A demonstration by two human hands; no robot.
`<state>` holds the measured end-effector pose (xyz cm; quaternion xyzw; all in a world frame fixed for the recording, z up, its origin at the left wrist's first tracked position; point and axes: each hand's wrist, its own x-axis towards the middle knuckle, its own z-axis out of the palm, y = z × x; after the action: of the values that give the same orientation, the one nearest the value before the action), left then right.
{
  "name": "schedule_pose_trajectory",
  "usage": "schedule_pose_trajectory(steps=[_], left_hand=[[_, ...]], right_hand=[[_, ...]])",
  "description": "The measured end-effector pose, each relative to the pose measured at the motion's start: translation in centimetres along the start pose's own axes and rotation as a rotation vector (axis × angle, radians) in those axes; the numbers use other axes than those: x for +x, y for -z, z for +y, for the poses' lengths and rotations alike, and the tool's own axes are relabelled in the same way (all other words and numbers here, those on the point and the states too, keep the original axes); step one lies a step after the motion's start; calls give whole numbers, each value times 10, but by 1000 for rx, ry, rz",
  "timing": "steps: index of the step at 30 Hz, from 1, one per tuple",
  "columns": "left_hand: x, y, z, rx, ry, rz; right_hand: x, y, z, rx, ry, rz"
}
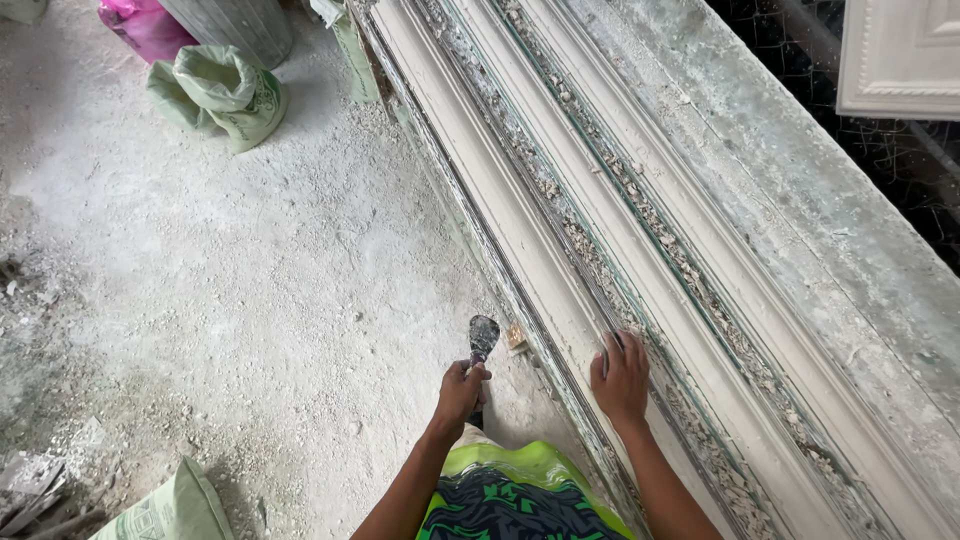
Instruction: The person uses a small hand scraper to remove dried plaster residue from the grooved channels of decorative plaster molding pieces laid on a work surface. They work along the lengths of several moldings, brushing loosened debris aside and repositioning pieces to clean successive grooves.
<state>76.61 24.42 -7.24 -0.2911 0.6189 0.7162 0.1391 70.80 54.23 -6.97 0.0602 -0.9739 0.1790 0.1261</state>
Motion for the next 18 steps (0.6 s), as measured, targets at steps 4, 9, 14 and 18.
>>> schedule_pose_trajectory(steps=[4,9,14,18], left_hand=[[-14,-7,-11,28,38,9],[-22,-11,-7,27,25,24],[-30,-16,-7,50,-1,18],[-27,-27,-7,99,-31,27]], right_hand=[[-1,1,-1,32,4,18],[1,3,-1,28,1,-12],[-9,9,10,147,52,27],[-46,27,41,221,-15,155]])
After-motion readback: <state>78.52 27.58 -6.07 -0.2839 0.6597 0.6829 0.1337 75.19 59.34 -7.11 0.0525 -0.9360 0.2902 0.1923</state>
